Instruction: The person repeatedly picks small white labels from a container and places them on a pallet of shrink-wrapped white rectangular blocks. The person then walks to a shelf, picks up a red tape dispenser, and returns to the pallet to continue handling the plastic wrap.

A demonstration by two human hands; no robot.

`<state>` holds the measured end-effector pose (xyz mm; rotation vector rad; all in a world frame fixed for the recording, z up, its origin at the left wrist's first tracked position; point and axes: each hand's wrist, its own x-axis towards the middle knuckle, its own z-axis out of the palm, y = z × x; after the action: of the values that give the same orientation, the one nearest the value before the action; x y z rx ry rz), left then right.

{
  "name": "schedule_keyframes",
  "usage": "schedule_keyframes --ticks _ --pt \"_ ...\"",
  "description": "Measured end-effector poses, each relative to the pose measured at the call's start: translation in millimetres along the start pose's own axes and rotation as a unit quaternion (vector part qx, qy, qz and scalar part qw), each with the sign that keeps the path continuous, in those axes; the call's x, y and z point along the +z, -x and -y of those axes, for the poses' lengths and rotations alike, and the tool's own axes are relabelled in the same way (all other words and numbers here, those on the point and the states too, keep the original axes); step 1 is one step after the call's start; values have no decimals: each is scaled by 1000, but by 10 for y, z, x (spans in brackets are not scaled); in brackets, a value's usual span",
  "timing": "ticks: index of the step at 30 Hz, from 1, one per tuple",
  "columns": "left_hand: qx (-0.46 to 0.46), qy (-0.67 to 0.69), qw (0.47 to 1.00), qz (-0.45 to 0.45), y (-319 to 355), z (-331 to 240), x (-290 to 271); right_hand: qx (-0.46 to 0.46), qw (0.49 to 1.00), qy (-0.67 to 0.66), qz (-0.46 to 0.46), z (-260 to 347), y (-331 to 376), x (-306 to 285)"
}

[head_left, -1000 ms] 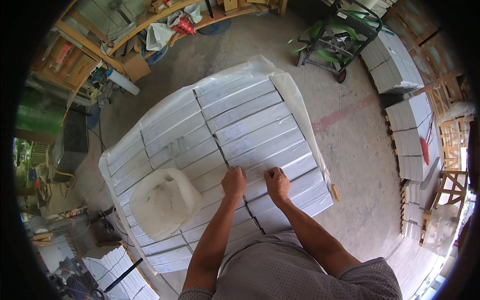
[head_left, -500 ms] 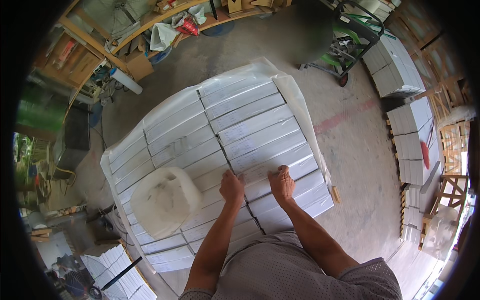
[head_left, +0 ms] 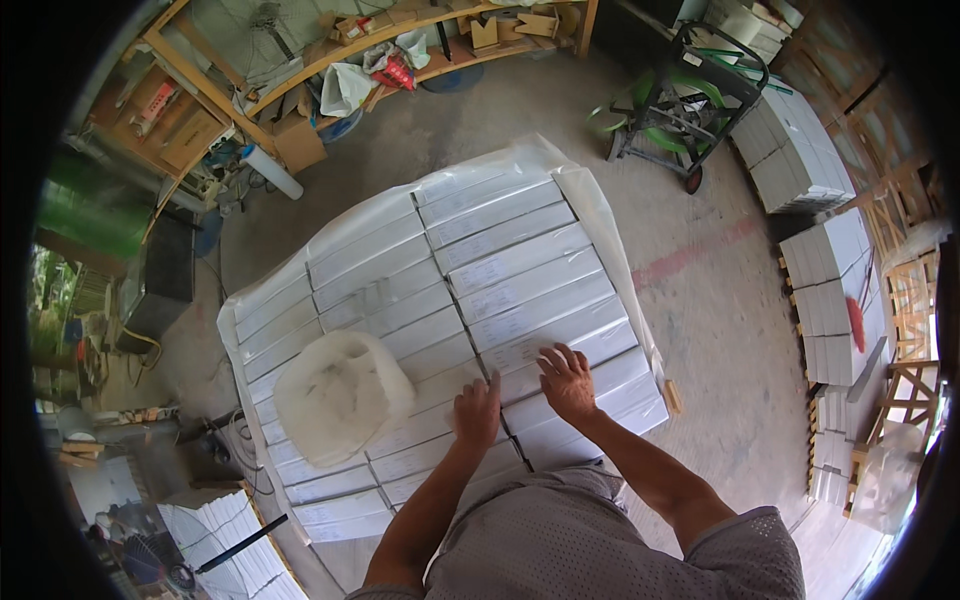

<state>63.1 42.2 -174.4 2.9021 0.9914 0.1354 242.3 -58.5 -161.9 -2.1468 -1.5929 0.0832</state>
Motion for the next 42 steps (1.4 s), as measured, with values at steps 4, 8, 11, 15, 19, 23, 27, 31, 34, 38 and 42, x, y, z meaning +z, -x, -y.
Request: schedule_keyframes --ticks 4,8,11,15,19,23,27,31,34,38,42 --pt "-134 249 959 -9 135 18 -78 101 988 -116 -29 144 159 -87" --pt "-310 719 585 213 2 60 -718 213 891 -395 64 486 224 -300" --pt "-298 824 441 194 108 33 -952 207 870 -427 132 832 65 -706" --pt "-305 834 418 193 150 -40 -1197 113 918 -374 63 941 86 -736" --pt "-302 835 412 204 227 -98 -1354 128 920 -367 57 1013 141 -752" --pt "-270 869 364 200 380 -83 -1204 148 916 -371 27 1058 235 -778" --pt "-232 816 487 206 494 -158 -1305 204 917 -340 33 1085 263 -902" --pt "-251 778 532 219 543 -191 -1435 172 930 -321 41 990 333 -847" --pt "-279 700 615 231 489 -206 -1530 140 926 -344 71 961 352 -889" --pt "-312 698 614 194 516 -200 -1447 232 789 -540 178 925 270 -1066" --pt "-282 741 578 194 515 -177 -1446 267 670 -647 249 838 249 -1186"
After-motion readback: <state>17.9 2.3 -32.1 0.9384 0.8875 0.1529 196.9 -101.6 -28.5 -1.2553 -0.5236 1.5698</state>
